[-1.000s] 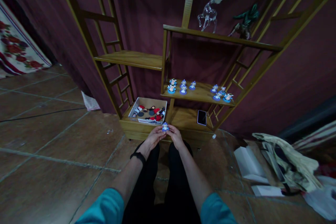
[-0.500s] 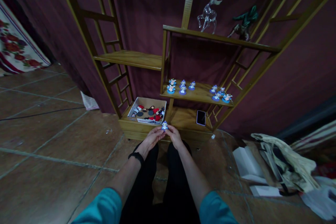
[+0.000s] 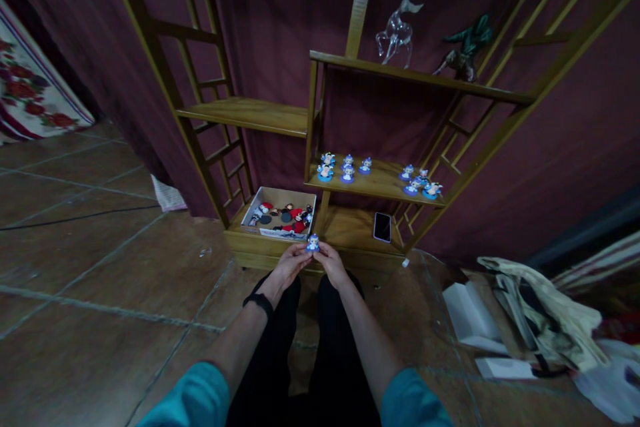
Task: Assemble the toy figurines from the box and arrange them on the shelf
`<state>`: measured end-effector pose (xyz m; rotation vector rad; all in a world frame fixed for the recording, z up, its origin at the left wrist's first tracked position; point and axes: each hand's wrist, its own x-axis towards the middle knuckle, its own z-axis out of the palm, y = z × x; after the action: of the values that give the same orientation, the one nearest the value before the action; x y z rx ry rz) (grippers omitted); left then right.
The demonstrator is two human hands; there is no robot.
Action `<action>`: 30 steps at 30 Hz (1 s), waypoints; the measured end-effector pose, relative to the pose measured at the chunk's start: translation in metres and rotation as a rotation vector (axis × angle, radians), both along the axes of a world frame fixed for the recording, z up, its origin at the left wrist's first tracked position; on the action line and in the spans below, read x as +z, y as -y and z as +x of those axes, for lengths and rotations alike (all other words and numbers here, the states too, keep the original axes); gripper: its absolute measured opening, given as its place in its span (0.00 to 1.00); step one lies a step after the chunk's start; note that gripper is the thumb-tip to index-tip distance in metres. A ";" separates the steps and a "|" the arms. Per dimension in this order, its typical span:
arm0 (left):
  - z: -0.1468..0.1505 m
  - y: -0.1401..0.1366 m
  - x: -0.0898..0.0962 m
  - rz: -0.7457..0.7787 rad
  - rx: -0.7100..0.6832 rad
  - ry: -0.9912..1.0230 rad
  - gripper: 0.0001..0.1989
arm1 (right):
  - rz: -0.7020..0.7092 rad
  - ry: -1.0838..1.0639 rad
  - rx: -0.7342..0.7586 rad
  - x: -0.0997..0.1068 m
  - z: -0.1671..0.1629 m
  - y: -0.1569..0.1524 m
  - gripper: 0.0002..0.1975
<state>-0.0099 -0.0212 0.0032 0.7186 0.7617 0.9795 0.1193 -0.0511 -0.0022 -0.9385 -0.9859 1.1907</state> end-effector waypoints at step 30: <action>-0.006 -0.003 0.000 -0.012 -0.092 0.106 0.15 | -0.071 -0.036 -0.075 -0.001 -0.001 -0.003 0.17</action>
<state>-0.0160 -0.0180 0.0034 0.6801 0.6359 0.9217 0.1182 -0.0485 -0.0030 -0.9991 -0.8772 1.1817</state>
